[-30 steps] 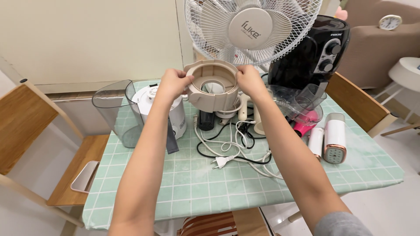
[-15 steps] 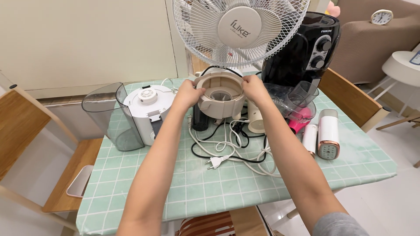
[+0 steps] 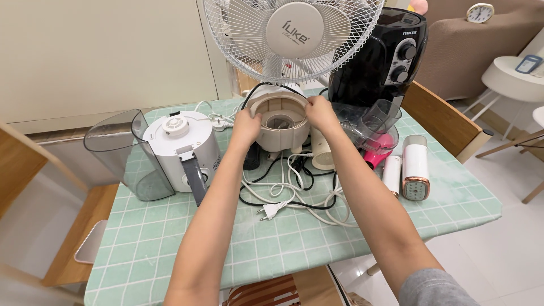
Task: The person disassembles a juicer by removing the lid, strainer, and container, then reassembles it in reverse order. They also briefly handle a hand mixer, attaching its beaters. The actions occur on a table with other small appliances nearby.
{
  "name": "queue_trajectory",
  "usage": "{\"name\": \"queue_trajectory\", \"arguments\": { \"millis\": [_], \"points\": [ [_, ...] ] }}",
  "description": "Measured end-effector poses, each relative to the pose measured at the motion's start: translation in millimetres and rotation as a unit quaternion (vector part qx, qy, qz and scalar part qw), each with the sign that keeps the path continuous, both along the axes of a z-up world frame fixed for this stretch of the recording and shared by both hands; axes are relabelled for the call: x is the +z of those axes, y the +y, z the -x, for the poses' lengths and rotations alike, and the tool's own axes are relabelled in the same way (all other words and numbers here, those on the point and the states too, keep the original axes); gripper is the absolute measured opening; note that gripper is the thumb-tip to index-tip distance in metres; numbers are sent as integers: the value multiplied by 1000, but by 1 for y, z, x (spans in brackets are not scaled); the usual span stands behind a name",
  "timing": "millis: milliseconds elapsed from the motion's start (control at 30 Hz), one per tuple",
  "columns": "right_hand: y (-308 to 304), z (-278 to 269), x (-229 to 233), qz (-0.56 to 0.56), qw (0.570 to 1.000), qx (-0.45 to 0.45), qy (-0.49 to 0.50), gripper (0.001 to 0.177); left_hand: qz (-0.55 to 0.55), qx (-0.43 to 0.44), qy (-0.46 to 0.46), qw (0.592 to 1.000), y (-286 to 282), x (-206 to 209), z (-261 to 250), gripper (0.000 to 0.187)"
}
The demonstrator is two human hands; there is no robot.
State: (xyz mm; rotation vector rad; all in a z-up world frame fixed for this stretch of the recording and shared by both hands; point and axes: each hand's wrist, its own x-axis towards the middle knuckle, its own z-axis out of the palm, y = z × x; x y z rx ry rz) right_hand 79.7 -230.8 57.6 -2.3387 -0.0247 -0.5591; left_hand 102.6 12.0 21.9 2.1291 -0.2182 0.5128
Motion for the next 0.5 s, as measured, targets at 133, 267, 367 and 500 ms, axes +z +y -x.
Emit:
{"name": "queue_trajectory", "arguments": {
  "millis": [133, 267, 367, 500],
  "points": [
    [3, -9, -3, 12, 1000, -16, 8, 32, 91, -12, 25, 995, -1, -2, 4, 50],
    [4, -12, -4, 20, 999, -31, 21, 33, 110, -7, 36, 993, -3, -5, 5, 54],
    [7, -15, -6, 23, 999, -39, 29, 34, 121, -5, 58, 991, -3, -9, 4, 53],
    [11, -20, -11, 14, 999, -39, 9, 37, 147, -9, 38, 988, -3, -12, 2, 54]
  ]
}}
